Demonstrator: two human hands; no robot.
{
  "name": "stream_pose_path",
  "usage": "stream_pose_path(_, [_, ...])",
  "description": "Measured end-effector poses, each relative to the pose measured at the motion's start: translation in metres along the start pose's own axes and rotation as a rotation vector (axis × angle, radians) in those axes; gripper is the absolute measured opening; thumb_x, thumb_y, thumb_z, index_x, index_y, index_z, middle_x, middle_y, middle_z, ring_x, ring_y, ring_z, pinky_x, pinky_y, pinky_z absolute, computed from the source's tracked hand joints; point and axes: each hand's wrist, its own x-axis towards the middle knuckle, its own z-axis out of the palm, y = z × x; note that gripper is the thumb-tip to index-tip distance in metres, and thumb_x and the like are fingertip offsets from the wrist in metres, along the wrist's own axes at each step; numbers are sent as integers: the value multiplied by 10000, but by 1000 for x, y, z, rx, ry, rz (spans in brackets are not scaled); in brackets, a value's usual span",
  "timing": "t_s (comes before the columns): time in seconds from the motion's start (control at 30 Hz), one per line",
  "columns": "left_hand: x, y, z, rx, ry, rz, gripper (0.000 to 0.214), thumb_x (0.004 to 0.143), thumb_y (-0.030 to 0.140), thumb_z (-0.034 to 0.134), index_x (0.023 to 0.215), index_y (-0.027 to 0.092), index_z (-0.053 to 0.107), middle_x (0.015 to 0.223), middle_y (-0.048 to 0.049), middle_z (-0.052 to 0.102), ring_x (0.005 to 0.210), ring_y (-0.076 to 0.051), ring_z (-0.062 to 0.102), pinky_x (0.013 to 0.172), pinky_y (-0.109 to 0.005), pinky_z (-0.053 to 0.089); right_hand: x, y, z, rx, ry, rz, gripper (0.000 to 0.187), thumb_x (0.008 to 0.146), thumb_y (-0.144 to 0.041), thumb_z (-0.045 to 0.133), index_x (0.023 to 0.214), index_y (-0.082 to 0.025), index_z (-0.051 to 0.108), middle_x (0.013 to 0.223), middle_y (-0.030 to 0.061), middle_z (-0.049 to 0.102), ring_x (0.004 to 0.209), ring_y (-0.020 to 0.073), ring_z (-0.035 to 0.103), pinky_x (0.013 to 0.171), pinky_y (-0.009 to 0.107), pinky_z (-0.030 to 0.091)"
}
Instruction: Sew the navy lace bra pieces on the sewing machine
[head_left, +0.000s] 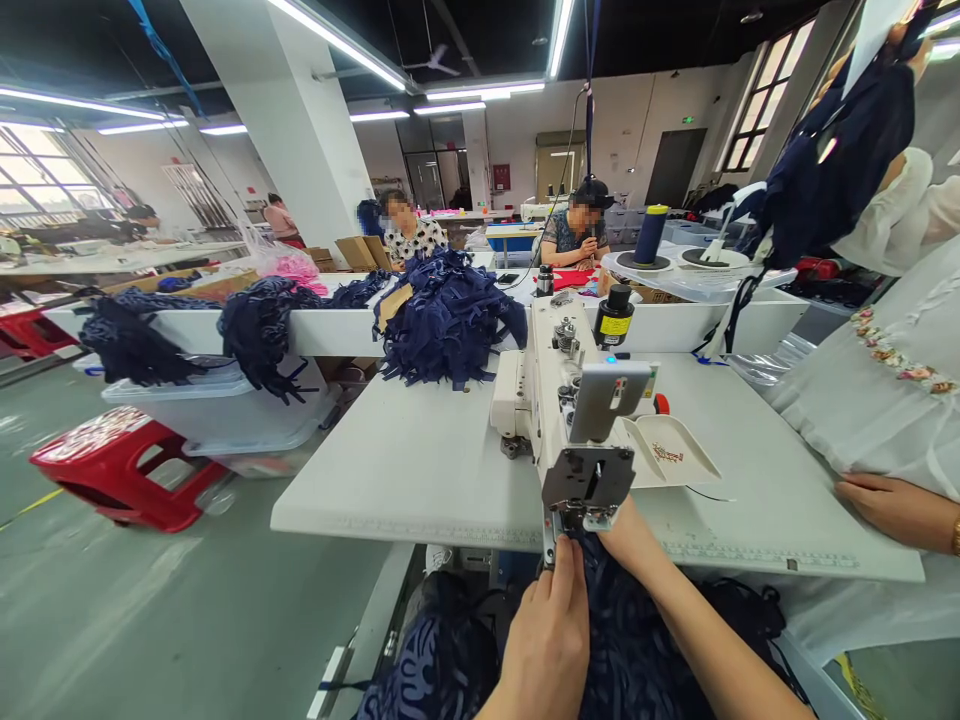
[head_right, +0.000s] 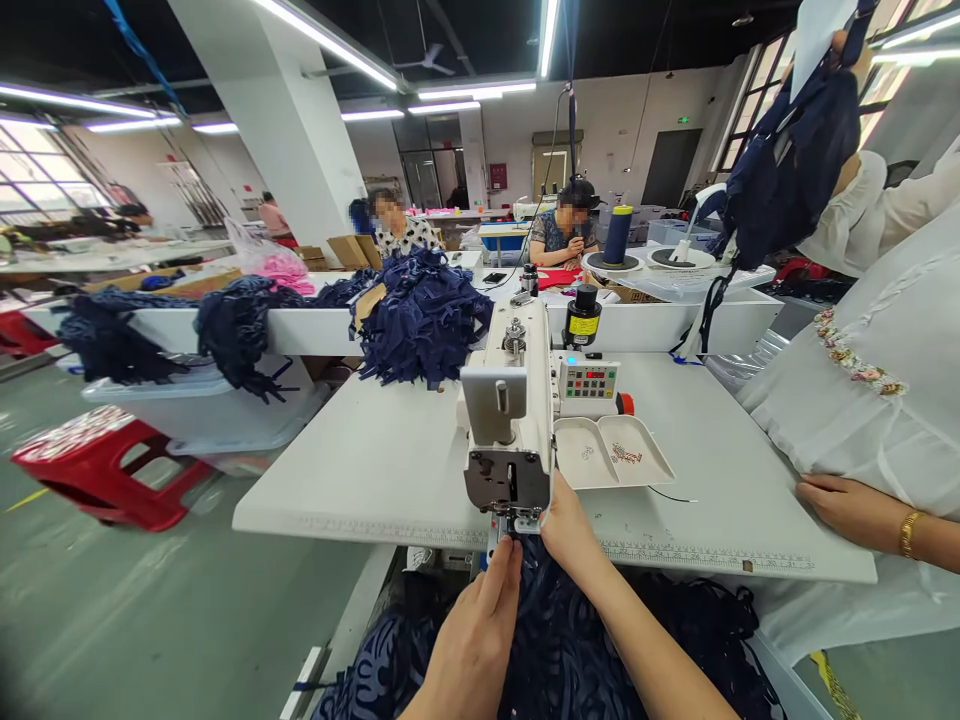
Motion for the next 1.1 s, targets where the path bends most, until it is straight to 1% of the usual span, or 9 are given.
stream_pose_path(0.23, [4, 2, -5, 75, -44, 23, 549, 786, -35, 368, 1303, 64, 521, 1275, -188, 577, 686, -151, 618, 615, -283, 541, -5, 15, 4, -6, 32, 12, 442, 809, -245, 474, 1237, -178, 564, 1226, 120, 630, 1147, 266, 561, 1003, 424, 439])
stream_pose_path(0.47, [18, -4, -18, 90, -19, 98, 379, 875, 25, 378, 1186, 45, 595, 1168, -186, 648, 658, -154, 645, 562, -268, 549, -11, 24, 9, 16, 68, 58, 242, 834, -271, 453, 1012, -178, 588, 981, 80, 648, 980, 238, 581, 903, 393, 465])
stream_pose_path(0.57, [19, -8, -24, -115, -50, 68, 348, 929, 71, 353, 1194, 76, 579, 1170, -162, 642, 800, -170, 676, 667, -265, 578, -25, 19, 4, 47, 79, 144, 200, 879, -347, 454, 918, -191, 573, 822, 37, 614, 948, 235, 563, 880, 376, 454])
stream_pose_path(0.67, [17, -9, -38, -551, -169, -101, 296, 956, 136, 345, 1102, 166, 602, 1120, -109, 627, 941, -157, 652, 786, -251, 565, -47, 7, -6, 180, -25, 308, 320, 905, -489, 455, 827, -202, 573, 723, 1, 575, 849, 212, 557, 800, 329, 459])
stream_pose_path(0.77, [20, -5, -57, -816, -306, -341, 192, 903, 222, 514, 1081, 194, 581, 978, -58, 636, 772, -134, 635, 724, -253, 556, -69, -8, -18, 380, -147, 434, 397, 890, -554, 488, 770, -189, 590, 721, -9, 562, 734, 171, 522, 698, 275, 437])
stream_pose_path(0.83, [27, -1, -66, -846, -440, -433, 306, 841, 276, 624, 1134, 204, 569, 881, -18, 658, 618, -120, 597, 601, -238, 530, -84, -13, -24, 429, -90, 411, 371, 878, -533, 539, 762, -188, 610, 739, -8, 550, 723, 157, 505, 683, 258, 418])
stream_pose_path(0.9, [34, 2, -68, -835, -488, -380, 259, 832, 269, 644, 1087, 240, 611, 815, 16, 683, 598, -122, 613, 571, -220, 502, -99, -11, -27, 404, 31, 272, 321, 864, -500, 585, 758, -203, 639, 778, 1, 544, 752, 160, 505, 692, 255, 418])
stream_pose_path(0.97, [41, 5, -63, -773, -335, -190, 155, 873, 209, 577, 1003, 259, 645, 787, 27, 700, 643, -132, 652, 588, -210, 488, -115, -3, -28, 370, 131, 91, 267, 851, -478, 618, 757, -235, 671, 817, 9, 545, 772, 166, 514, 694, 256, 432])
stream_pose_path(1.1, [57, 14, -45, -646, 141, 119, 226, 928, 153, 416, 1020, 212, 614, 753, -12, 686, 625, -144, 643, 574, -225, 470, -142, 17, -26, 329, 256, -166, 86, 832, -423, 664, 861, -357, 712, 816, -2, 547, 723, 151, 538, 643, 244, 468])
